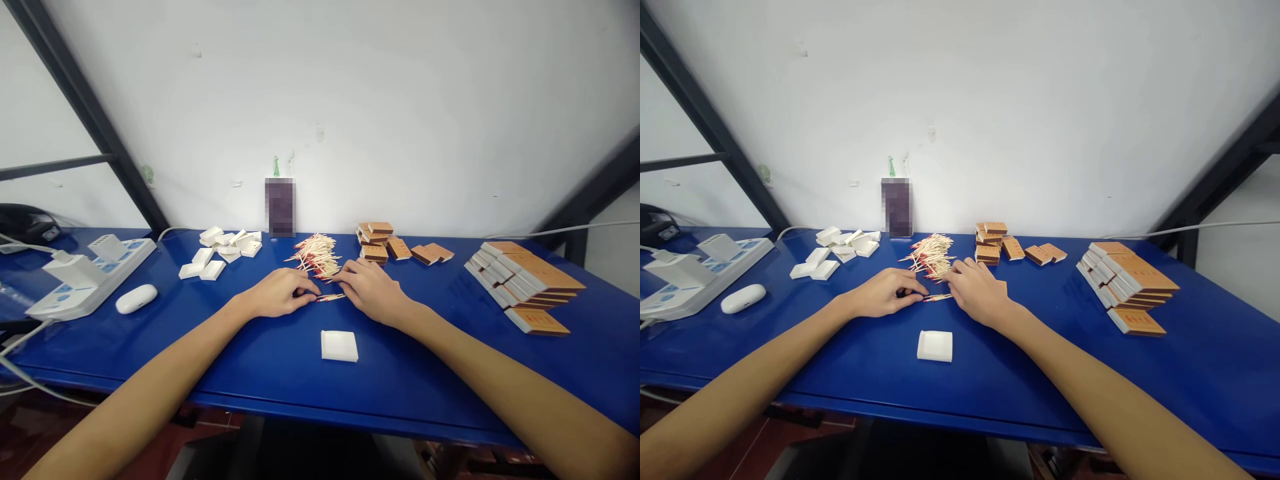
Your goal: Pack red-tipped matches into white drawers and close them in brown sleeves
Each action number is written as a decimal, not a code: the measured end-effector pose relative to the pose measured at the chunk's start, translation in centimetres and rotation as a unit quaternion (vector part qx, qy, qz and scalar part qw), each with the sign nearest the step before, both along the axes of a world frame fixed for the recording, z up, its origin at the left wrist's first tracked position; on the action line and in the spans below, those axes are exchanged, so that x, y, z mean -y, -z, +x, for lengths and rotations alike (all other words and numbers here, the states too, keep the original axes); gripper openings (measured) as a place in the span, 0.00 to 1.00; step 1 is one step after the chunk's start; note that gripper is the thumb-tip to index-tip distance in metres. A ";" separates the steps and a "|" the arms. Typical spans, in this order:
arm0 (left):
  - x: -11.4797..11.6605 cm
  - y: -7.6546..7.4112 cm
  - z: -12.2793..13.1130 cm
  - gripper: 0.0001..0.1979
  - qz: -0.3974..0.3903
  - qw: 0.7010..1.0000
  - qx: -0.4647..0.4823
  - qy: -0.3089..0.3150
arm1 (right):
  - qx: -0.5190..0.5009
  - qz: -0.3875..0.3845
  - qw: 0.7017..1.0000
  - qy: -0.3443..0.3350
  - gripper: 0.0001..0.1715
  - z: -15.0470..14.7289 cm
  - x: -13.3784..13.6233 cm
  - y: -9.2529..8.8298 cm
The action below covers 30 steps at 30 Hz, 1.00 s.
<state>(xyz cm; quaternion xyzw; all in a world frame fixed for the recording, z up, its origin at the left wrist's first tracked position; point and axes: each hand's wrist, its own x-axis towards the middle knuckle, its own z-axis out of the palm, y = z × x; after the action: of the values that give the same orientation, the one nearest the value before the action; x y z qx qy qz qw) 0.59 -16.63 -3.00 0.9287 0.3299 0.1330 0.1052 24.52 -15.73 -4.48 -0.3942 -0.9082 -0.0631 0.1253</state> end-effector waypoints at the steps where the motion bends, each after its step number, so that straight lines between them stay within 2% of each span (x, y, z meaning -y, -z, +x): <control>1: -0.1 0.1 0.1 0.11 -0.001 1.000 0.002 0.002 | -0.010 -0.009 1.000 -0.008 0.16 0.0 0.1 0.0; 7: -0.3 0.4 0.5 0.11 -0.003 1.000 0.016 0.006 | -0.031 -0.032 0.998 -0.047 0.16 0.0 0.7 0.1; 13: 0.1 0.2 0.3 0.10 -0.001 1.000 0.018 -0.014 | -0.035 -0.025 0.999 -0.016 0.17 0.1 0.9 -0.2; 19: 0.4 -0.2 0.2 0.13 -0.010 1.000 0.008 -0.016 | -0.030 -0.010 0.999 -0.019 0.16 0.2 0.6 0.0; 25: 0.3 0.2 0.5 0.15 0.012 1.000 -0.012 -0.025 | -0.056 -0.022 0.998 -0.001 0.17 -0.5 0.3 0.0; 30: 0.2 0.5 0.6 0.17 0.023 1.000 -0.009 -0.012 | -0.083 -0.030 0.996 0.013 0.11 -1.2 -0.2 0.4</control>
<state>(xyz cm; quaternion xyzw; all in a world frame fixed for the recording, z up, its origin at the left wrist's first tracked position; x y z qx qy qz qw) 1.16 -16.81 -3.52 0.9281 0.3384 0.1334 0.0792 23.28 -15.49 -4.88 -0.4131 -0.8912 -0.0043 0.1874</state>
